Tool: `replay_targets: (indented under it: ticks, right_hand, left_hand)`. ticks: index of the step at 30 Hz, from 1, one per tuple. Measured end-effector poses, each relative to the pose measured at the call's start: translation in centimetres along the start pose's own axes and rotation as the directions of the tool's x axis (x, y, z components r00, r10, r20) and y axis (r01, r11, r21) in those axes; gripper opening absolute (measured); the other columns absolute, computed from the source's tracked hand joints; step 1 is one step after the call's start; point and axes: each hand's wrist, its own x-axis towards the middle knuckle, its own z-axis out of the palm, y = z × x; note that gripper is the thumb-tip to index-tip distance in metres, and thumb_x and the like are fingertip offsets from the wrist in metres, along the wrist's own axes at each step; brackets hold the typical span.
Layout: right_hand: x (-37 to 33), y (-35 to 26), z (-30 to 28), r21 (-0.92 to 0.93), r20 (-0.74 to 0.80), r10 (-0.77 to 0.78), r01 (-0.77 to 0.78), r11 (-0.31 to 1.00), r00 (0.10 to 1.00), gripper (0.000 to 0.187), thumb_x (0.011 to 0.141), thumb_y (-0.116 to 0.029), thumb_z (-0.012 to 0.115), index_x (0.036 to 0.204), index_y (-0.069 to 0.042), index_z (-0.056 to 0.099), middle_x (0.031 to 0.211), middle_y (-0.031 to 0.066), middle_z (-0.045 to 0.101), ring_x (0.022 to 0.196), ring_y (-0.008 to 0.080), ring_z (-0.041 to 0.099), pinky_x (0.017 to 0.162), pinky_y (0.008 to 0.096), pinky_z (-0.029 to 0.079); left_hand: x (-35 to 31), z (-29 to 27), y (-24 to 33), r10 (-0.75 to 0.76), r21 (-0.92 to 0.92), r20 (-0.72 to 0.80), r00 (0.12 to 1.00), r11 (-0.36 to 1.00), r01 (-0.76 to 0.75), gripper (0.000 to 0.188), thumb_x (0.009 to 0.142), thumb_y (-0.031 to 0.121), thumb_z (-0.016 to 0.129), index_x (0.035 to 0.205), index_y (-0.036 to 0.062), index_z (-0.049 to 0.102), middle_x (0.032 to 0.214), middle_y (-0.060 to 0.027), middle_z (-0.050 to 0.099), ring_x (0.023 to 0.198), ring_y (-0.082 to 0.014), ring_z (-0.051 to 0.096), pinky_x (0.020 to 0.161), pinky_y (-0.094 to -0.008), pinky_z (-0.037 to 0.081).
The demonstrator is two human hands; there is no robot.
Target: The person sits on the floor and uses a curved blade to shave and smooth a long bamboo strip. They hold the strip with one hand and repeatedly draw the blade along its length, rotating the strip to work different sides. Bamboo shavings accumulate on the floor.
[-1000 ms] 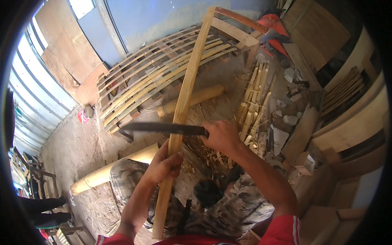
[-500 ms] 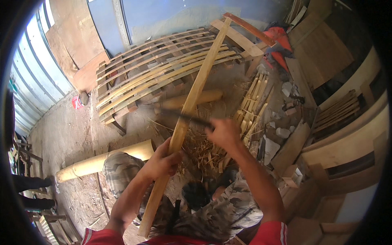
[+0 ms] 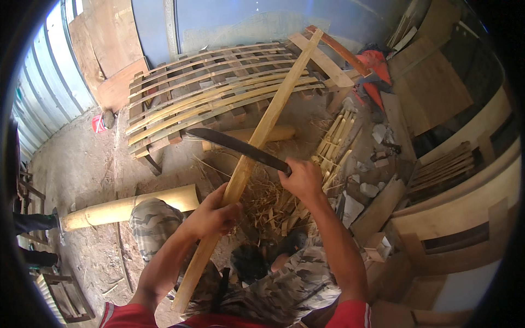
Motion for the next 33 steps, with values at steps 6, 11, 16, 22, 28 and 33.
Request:
replay_targets:
  ticks: [6, 11, 16, 22, 28, 33]
  right_hand:
    - [0.0, 1.1, 0.7, -0.048, -0.263, -0.346, 0.346, 0.937, 0.901, 0.016, 0.074, -0.022, 0.075, 0.081, -0.008, 0.069, 0.063, 0.0126, 0.063, 0.056, 0.0283, 0.065, 0.055, 0.0400, 0.051]
    - [0.4, 0.7, 0.6, 0.000, -0.172, -0.118, 0.119, 0.993, 0.978, 0.016, 0.077, -0.021, 0.074, 0.084, -0.007, 0.070, 0.064, 0.0122, 0.064, 0.057, 0.0268, 0.065, 0.056, 0.0400, 0.051]
    - [0.7, 1.2, 1.3, -0.035, -0.192, -0.221, 0.218, 0.975, 0.956, 0.016, 0.069, -0.019, 0.074, 0.082, -0.010, 0.070, 0.062, 0.0105, 0.063, 0.056, 0.0282, 0.064, 0.053, 0.0409, 0.050]
    - [0.4, 1.1, 1.9, -0.081, -0.237, -0.311, 0.300, 0.950, 0.920, 0.015, 0.070, -0.018, 0.076, 0.077, -0.009, 0.066, 0.060, 0.0103, 0.061, 0.053, 0.0278, 0.063, 0.051, 0.0396, 0.049]
    - [0.0, 0.8, 2.0, -0.156, -0.237, -0.400, 0.372, 0.915, 0.885, 0.017, 0.074, -0.023, 0.076, 0.080, -0.010, 0.067, 0.061, 0.0090, 0.064, 0.058, 0.0252, 0.066, 0.055, 0.0392, 0.053]
    - [4.8, 6.1, 0.4, 0.005, -0.211, 0.249, -0.254, 0.967, 0.945, 0.026, 0.076, -0.033, 0.074, 0.087, -0.010, 0.070, 0.069, 0.0114, 0.067, 0.062, 0.0321, 0.067, 0.061, 0.0431, 0.055]
  left_hand:
    - [-0.3, 0.1, -0.7, 0.045, 0.079, -0.006, 0.999, 0.996, -0.044, 0.047, 0.098, 0.020, 0.057, 0.136, 0.0044, 0.036, 0.067, 0.0008, 0.048, 0.048, -0.0091, 0.046, 0.044, -0.0272, 0.041]
    - [-0.3, 0.1, -0.7, 0.032, 0.142, 0.017, 0.999, 0.989, -0.034, 0.050, 0.097, 0.022, 0.058, 0.138, 0.0030, 0.035, 0.069, -0.0006, 0.051, 0.049, -0.0098, 0.048, 0.045, -0.0277, 0.043]
    - [0.0, 0.2, -0.6, 0.028, 0.279, -0.019, 0.999, 0.960, -0.022, 0.048, 0.097, 0.023, 0.056, 0.136, 0.0018, 0.037, 0.072, -0.0031, 0.054, 0.052, -0.0120, 0.052, 0.047, -0.0290, 0.044]
    - [-0.2, 0.0, -1.2, 0.126, 0.371, -0.064, 0.990, 0.924, -0.094, 0.050, 0.097, 0.026, 0.055, 0.137, 0.0004, 0.038, 0.080, -0.0075, 0.059, 0.059, -0.0147, 0.057, 0.053, -0.0318, 0.047]
    - [0.1, -0.2, -1.8, 0.072, 0.345, -0.102, 0.992, 0.938, -0.032, 0.053, 0.097, 0.028, 0.056, 0.138, -0.0012, 0.038, 0.081, -0.0100, 0.060, 0.063, -0.0173, 0.059, 0.060, -0.0336, 0.049]
    - [0.2, 0.5, -1.5, 0.042, 0.375, -0.017, 0.999, 0.926, -0.033, 0.058, 0.097, 0.027, 0.057, 0.142, -0.0006, 0.034, 0.074, -0.0060, 0.056, 0.056, -0.0137, 0.055, 0.053, -0.0305, 0.046]
